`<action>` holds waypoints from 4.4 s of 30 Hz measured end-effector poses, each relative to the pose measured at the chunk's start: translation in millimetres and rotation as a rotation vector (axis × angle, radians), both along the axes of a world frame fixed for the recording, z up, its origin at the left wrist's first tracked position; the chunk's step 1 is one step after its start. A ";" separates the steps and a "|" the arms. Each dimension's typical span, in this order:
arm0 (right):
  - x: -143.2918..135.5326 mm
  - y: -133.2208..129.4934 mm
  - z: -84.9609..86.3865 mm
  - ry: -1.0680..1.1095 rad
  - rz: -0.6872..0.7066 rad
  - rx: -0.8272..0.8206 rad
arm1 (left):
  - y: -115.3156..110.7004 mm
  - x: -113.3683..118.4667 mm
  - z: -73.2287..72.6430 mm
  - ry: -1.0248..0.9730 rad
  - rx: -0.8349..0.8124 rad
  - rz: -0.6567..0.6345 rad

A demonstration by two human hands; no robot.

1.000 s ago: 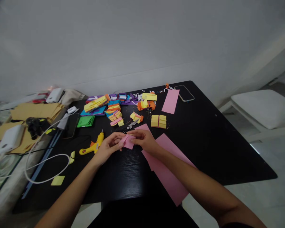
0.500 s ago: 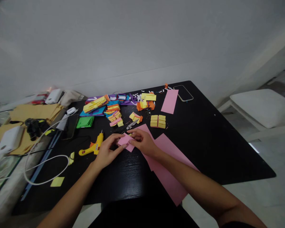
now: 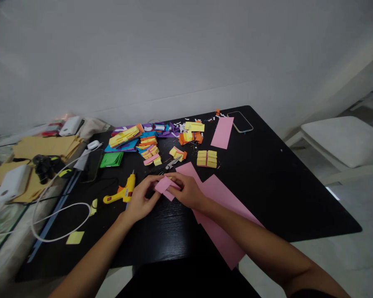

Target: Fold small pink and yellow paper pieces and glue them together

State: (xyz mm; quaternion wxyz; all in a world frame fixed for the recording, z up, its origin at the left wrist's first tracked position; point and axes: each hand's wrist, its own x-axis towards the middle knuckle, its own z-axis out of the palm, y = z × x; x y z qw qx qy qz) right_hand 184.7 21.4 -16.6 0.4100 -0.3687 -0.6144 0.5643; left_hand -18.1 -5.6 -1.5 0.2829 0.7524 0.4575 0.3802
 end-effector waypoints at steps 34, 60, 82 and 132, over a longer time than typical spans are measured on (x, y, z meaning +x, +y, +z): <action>-6.1 -1.5 -4.0 0.120 -0.047 -0.250 | 1.3 2.5 0.4 0.078 0.213 0.142; -8.2 1.2 -8.7 0.139 -0.031 -0.330 | 2.2 2.1 0.5 0.133 0.248 0.097; -4.3 -0.5 -5.6 0.075 -0.096 -0.136 | 5.9 -3.8 4.6 0.115 0.290 0.037; -5.5 -0.3 -6.3 0.222 0.036 -0.301 | 3.8 -3.9 9.3 0.056 0.131 -0.094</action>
